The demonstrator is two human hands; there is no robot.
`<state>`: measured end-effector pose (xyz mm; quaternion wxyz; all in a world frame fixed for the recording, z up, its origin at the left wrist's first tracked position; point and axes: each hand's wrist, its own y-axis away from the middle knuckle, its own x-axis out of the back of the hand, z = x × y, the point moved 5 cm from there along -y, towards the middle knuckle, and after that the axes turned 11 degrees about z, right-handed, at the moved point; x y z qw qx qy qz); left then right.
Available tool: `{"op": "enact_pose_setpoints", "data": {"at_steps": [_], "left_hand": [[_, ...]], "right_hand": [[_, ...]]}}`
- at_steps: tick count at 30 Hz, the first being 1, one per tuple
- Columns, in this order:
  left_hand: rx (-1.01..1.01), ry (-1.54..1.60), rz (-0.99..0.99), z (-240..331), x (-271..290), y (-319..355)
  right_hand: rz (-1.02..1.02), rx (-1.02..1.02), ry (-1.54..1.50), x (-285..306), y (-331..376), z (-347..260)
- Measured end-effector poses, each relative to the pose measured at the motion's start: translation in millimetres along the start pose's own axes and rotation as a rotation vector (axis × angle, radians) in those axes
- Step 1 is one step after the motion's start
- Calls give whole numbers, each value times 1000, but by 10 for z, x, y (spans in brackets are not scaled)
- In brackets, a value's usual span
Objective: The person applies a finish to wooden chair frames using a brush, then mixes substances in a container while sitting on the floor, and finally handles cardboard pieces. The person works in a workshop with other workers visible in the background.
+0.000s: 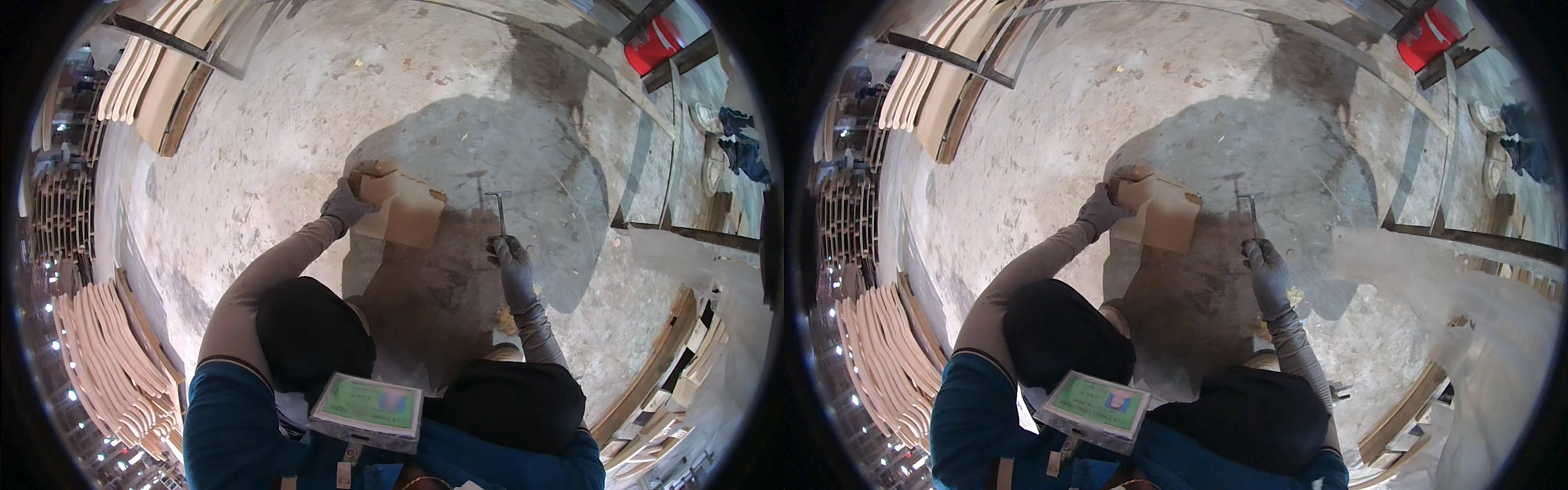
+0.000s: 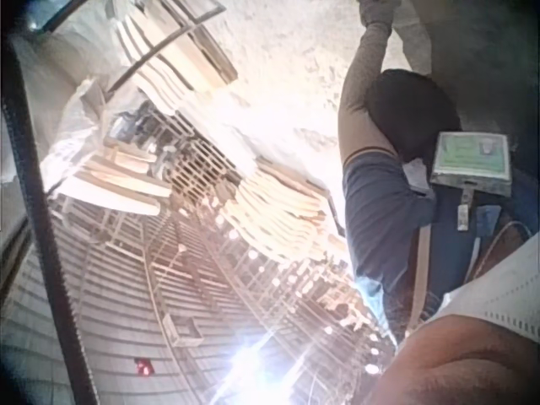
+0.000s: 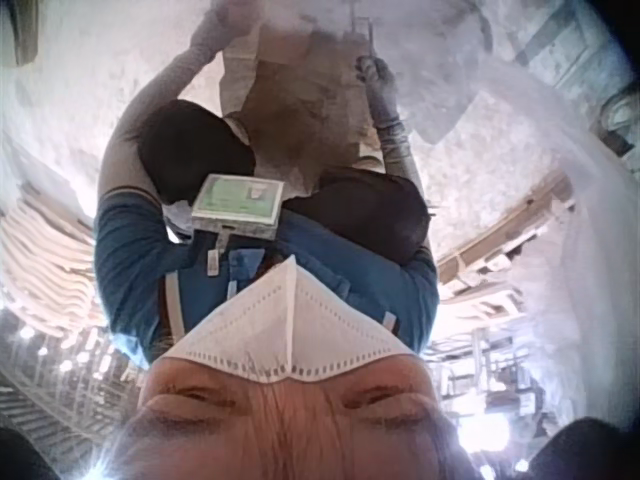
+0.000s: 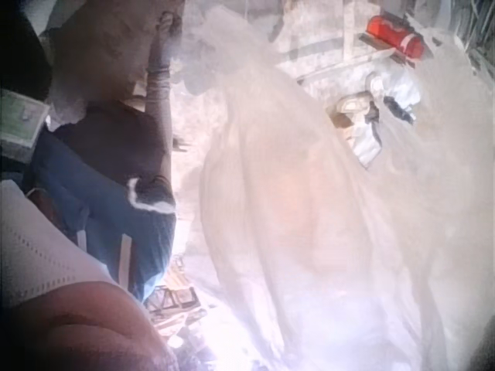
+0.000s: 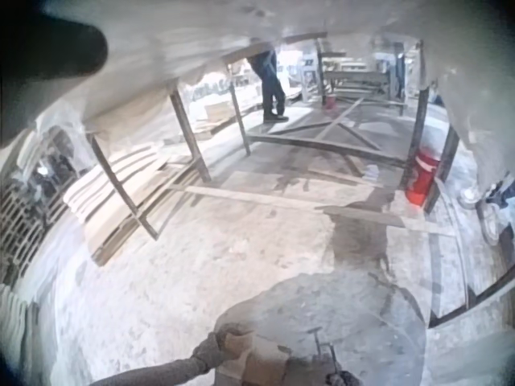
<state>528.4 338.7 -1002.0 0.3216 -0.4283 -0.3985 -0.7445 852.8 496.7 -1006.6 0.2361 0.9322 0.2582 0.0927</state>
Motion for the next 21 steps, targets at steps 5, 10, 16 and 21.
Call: {"op": "enact_pose_setpoints", "data": {"at_steps": [5,10,16,21], "left_hand": [[46,79,-22,-75,-2,-33],[49,359,-145,239,-290,55],[36,513,-259,559,-478,86],[-15,460,-316,1253,-702,155]], "right_hand": [[27,28,-42,31,35,-40],[132,60,-98,247,30,13],[165,66,-103,586,-49,67],[268,74,-40,973,-30,103]]}}
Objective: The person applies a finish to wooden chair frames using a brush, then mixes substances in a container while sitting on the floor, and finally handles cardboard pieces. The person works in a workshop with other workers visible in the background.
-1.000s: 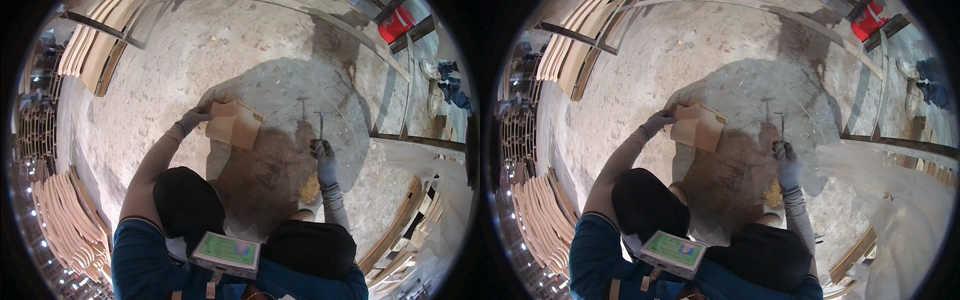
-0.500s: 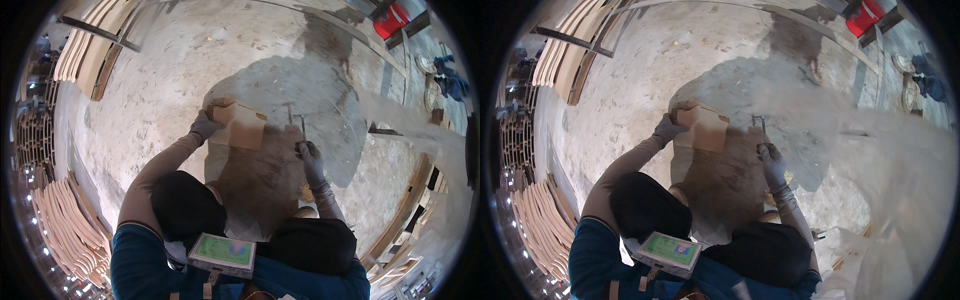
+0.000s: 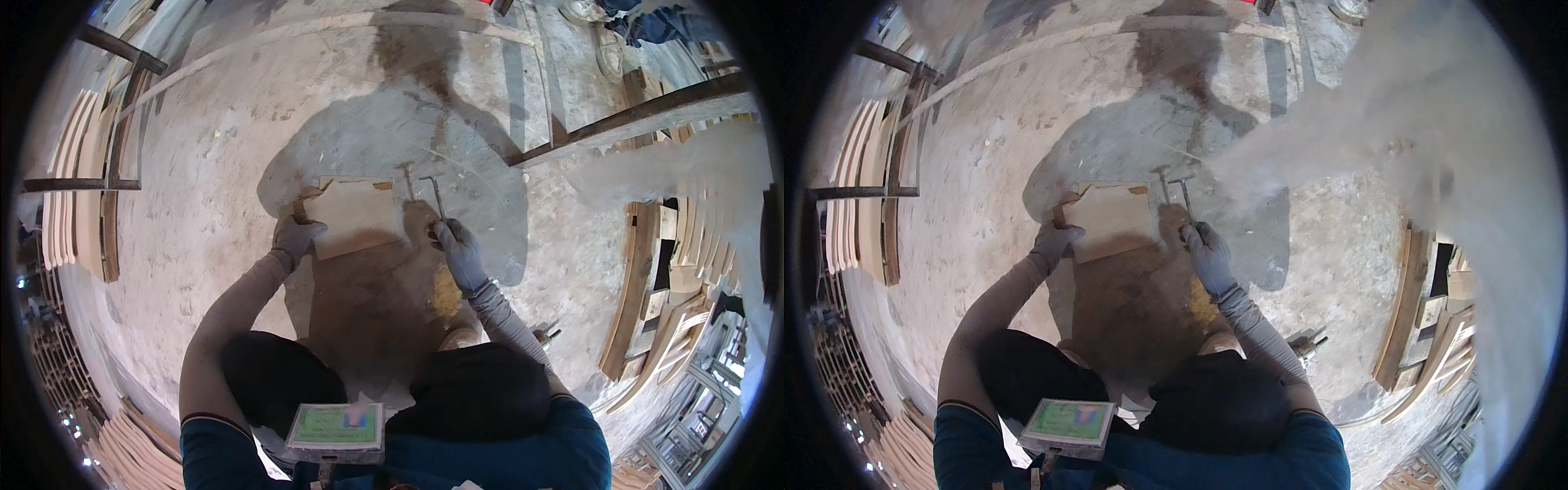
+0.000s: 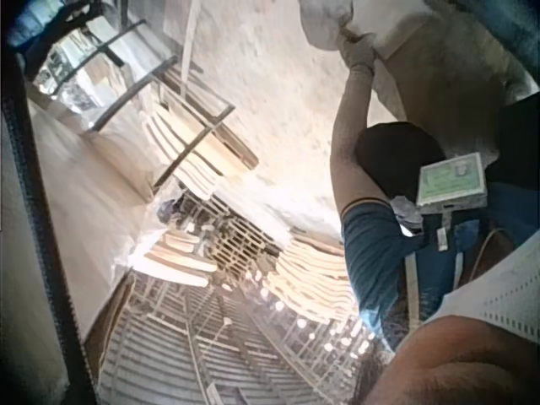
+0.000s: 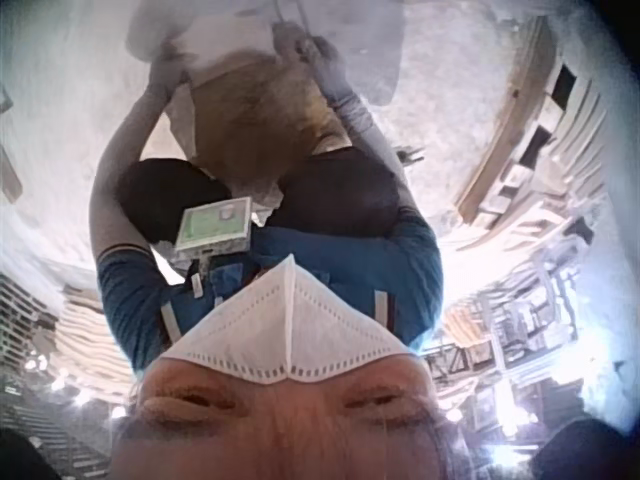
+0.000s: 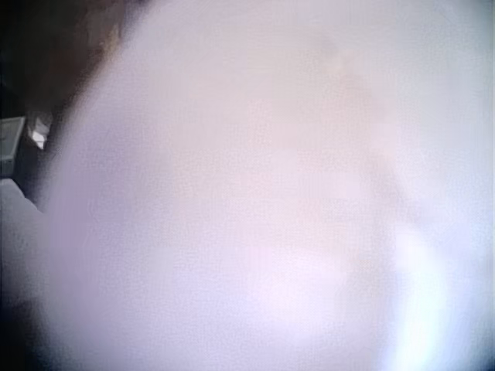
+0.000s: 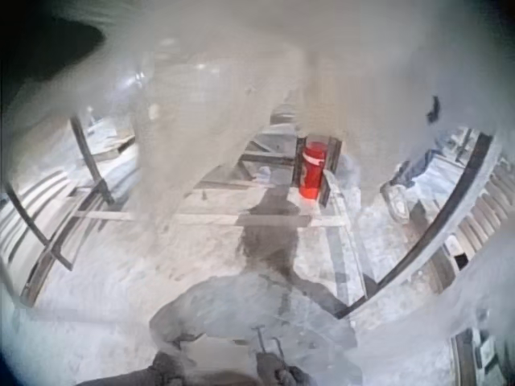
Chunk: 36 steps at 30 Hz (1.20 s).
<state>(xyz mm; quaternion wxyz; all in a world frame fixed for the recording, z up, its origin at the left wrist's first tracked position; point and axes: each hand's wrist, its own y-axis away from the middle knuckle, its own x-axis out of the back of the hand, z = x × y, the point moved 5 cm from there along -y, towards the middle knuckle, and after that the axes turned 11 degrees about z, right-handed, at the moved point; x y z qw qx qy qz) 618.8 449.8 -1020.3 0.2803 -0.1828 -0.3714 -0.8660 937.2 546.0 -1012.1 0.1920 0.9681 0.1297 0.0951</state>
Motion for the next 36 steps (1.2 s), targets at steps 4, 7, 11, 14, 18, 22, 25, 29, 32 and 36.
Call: {"op": "enact_pose_setpoints", "data": {"at_steps": [4,7,11,14,18,22,25,29,32,36], "left_hand": [[0,173,-146,381,-507,-146],[-111,202,-183,667,-883,-336],[-298,14,36,1225,-1311,-545],[-306,3,145,1577,-1587,-578],[-463,-212,300,1835,-1757,-628],[-490,-487,286,1633,-1821,-850],[-690,-638,334,1159,-1082,-1248],[-470,27,161,1043,-1155,-765],[-270,-160,170,880,-668,-325],[-138,293,-151,909,-655,762]], "right_hand": [[54,-59,-177,254,55,-54],[112,-60,-221,441,66,-91],[169,-84,-231,646,28,-77],[225,-110,-298,745,-20,-76],[359,107,-4,909,-214,-146],[446,408,287,960,-573,-328],[377,586,433,541,-837,-682],[572,642,850,792,-781,-566],[365,324,442,702,-319,-464],[-57,-241,-758,200,482,-632]]}}
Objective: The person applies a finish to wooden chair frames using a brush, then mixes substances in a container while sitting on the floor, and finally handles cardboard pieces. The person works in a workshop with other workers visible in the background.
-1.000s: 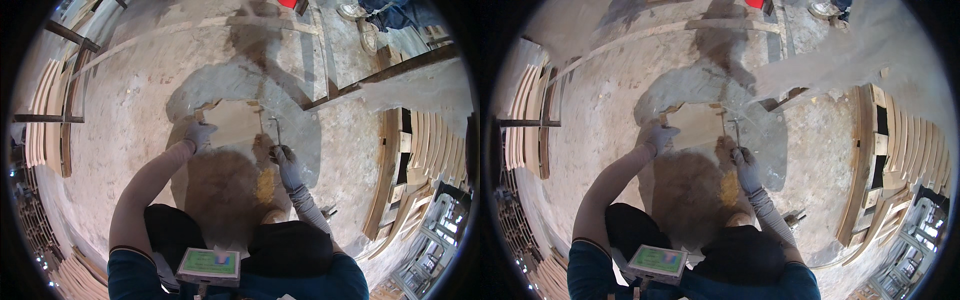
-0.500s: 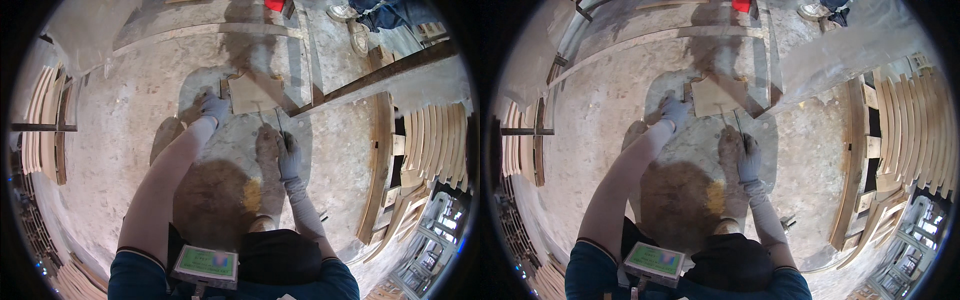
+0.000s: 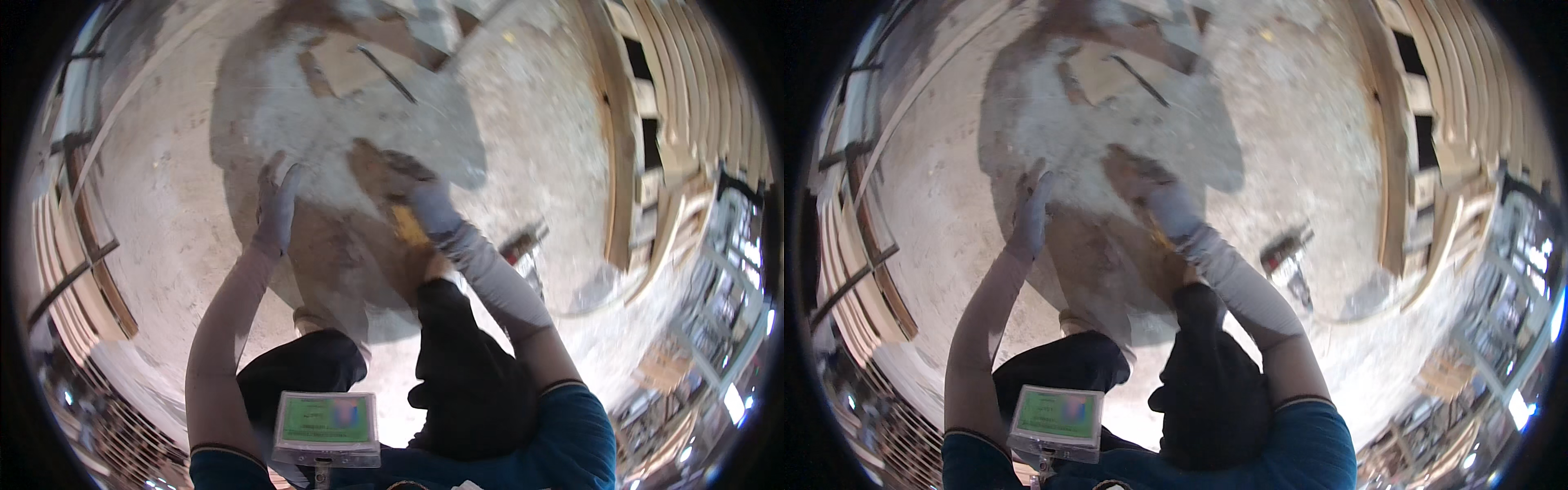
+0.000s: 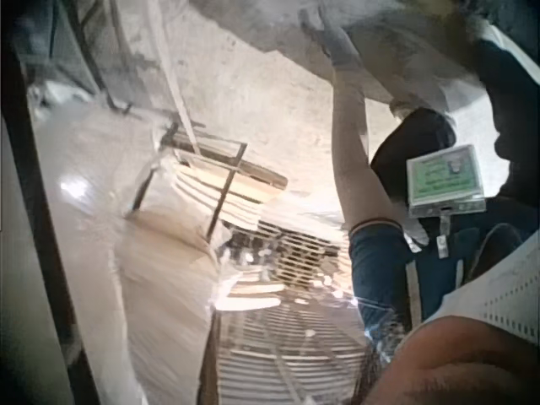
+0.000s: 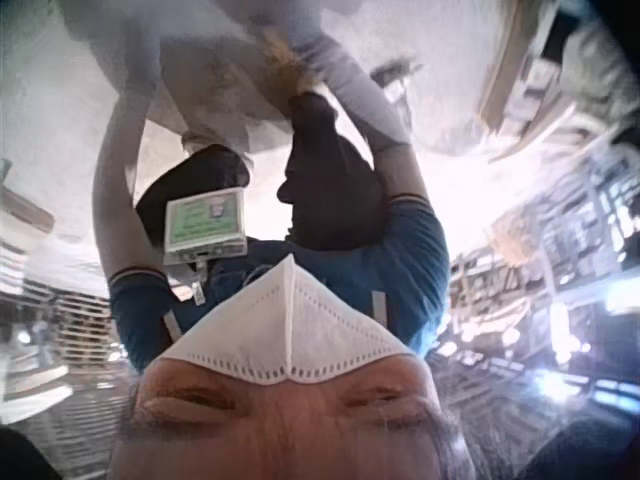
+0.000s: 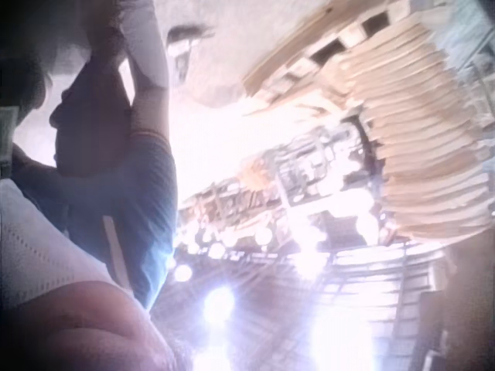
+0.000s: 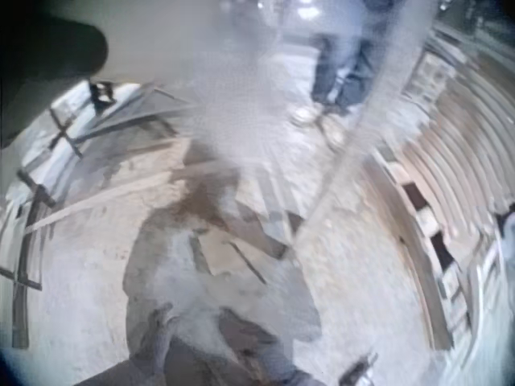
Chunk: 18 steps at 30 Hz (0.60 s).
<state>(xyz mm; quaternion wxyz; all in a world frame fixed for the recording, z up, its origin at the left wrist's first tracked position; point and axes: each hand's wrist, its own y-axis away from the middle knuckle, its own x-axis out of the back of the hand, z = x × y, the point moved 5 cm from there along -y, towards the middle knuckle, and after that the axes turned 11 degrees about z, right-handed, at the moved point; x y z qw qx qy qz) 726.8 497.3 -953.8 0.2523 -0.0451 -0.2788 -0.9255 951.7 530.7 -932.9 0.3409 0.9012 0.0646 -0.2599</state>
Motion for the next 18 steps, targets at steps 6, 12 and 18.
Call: {"op": "enact_pose_setpoints", "data": {"at_steps": [6,12,18], "left_hand": [[-419,-383,-291,491,-553,1325],[-594,-725,-477,715,-460,2136],[-348,-693,-498,1239,-396,3051]], "right_hand": [[91,-139,46,-276,827,323],[259,-121,-172,-420,1816,152],[320,-242,-503,-628,2954,-294]]}}
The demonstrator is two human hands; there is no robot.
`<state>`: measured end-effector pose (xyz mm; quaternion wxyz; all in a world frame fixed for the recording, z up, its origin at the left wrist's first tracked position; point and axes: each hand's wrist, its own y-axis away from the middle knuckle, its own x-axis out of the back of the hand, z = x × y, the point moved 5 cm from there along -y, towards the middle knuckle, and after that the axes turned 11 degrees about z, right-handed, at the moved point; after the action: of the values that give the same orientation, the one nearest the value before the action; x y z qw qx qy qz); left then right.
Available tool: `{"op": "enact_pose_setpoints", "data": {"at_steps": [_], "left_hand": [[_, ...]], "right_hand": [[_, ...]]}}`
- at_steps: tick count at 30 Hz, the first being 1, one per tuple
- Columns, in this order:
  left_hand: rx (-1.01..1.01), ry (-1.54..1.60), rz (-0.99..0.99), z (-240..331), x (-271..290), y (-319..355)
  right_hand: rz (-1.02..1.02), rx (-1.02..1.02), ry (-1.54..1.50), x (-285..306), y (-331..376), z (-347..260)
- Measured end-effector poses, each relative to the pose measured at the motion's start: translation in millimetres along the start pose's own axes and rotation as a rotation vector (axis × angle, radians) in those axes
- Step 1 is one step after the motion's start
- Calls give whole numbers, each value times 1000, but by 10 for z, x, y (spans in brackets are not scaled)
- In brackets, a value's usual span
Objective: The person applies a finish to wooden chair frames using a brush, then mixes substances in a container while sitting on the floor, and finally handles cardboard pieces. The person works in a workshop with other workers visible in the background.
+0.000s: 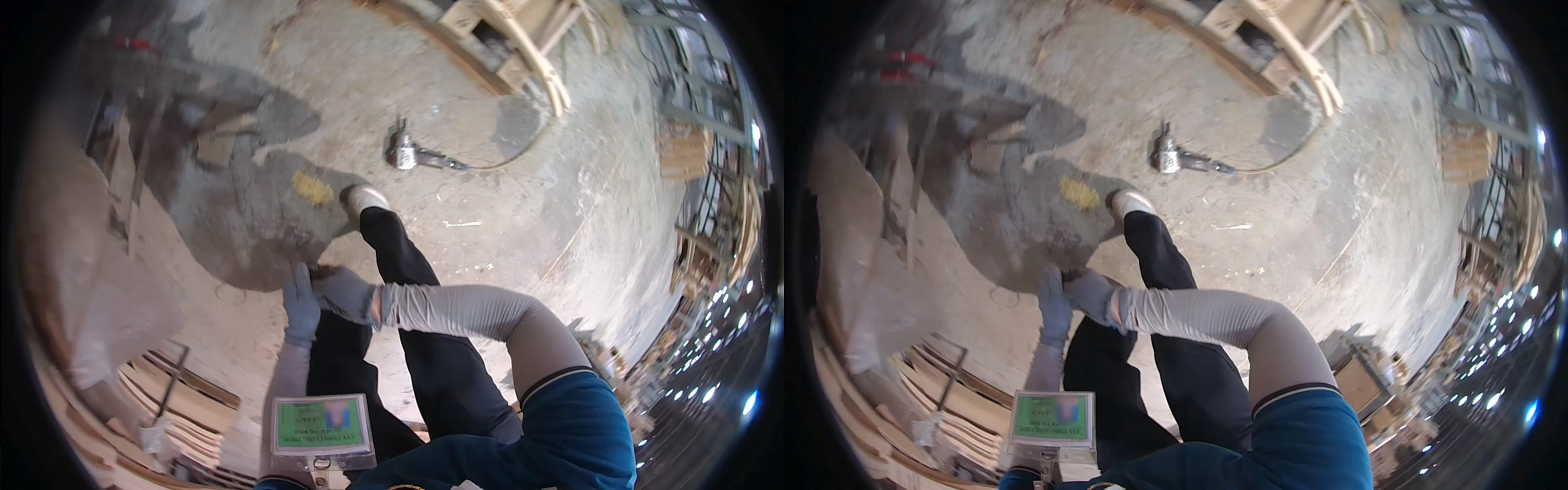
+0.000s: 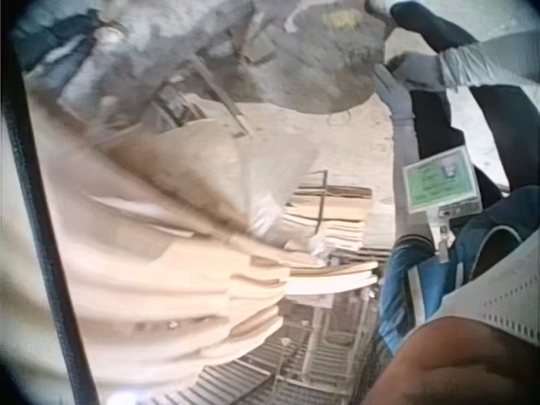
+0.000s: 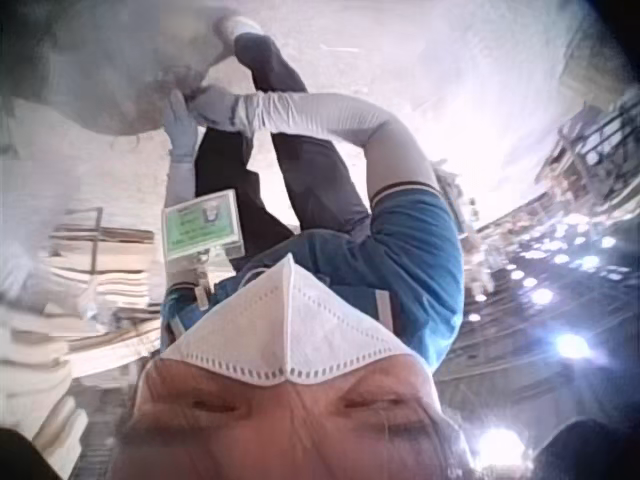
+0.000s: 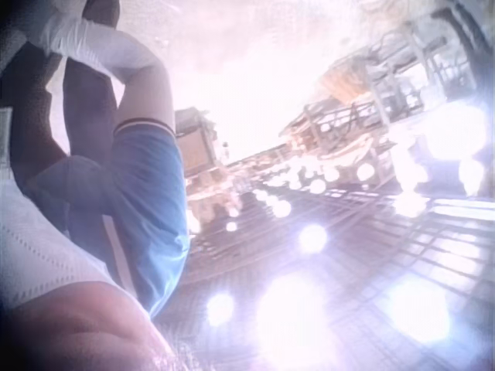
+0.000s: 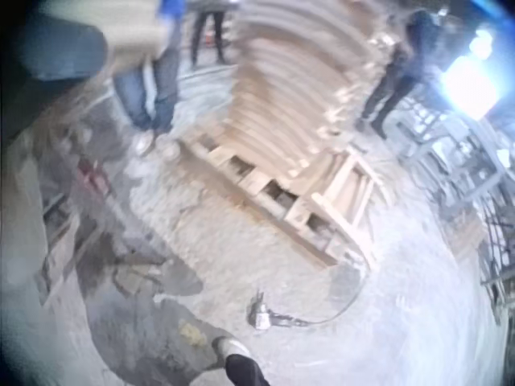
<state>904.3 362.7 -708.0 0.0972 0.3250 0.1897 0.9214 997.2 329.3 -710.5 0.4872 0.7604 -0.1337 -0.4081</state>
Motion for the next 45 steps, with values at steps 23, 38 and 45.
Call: {"op": "enact_pose_setpoints", "data": {"at_steps": [23,38,45], "left_hand": [[-708,-545,-43,2953,1614,2412],[-416,-202,312,3532,2221,2768],[-144,529,167,3813,2384,2698]], "right_hand": [[-25,379,-367,-1202,4207,46],[-158,384,298,-1342,5186,-741],[-127,392,326,-1170,4918,-1427]]}}
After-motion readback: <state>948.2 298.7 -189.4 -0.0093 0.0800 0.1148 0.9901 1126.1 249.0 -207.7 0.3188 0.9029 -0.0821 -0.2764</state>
